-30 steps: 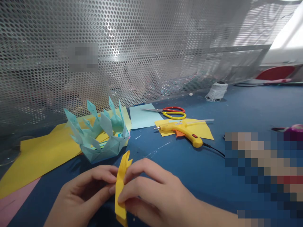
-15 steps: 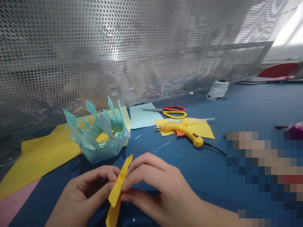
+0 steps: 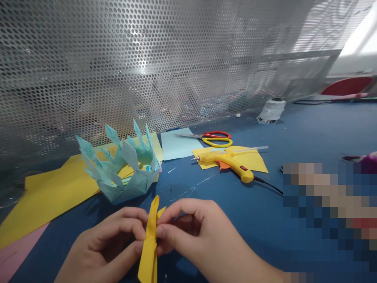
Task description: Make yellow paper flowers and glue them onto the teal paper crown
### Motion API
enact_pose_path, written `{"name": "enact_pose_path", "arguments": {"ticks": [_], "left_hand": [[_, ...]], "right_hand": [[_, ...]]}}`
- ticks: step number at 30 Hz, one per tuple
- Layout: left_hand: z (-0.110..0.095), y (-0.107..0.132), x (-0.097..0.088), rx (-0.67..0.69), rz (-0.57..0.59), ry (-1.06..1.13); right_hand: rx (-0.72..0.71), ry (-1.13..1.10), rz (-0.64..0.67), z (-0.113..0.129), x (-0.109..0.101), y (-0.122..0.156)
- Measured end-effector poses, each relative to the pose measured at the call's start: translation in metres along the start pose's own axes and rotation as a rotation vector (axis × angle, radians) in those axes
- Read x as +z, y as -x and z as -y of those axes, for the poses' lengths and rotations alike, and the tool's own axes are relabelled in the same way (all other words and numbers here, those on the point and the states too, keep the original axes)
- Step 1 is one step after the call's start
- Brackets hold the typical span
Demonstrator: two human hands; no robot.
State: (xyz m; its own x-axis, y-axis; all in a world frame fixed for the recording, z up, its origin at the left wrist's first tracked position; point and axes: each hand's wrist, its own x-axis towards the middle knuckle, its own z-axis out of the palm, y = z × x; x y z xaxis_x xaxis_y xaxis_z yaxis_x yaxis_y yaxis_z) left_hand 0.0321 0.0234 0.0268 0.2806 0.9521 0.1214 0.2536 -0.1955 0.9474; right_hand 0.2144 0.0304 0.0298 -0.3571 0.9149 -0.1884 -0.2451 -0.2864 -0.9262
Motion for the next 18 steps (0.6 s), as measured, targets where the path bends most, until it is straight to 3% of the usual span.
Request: {"name": "enact_pose_path", "arguments": {"ticks": [18], "left_hand": [[-0.0010, 0.0010, -0.0004, 0.136, -0.024, -0.078]], "right_hand": [[0.032, -0.053, 0.005, -0.0018, 0.0011, 0.0012]]}}
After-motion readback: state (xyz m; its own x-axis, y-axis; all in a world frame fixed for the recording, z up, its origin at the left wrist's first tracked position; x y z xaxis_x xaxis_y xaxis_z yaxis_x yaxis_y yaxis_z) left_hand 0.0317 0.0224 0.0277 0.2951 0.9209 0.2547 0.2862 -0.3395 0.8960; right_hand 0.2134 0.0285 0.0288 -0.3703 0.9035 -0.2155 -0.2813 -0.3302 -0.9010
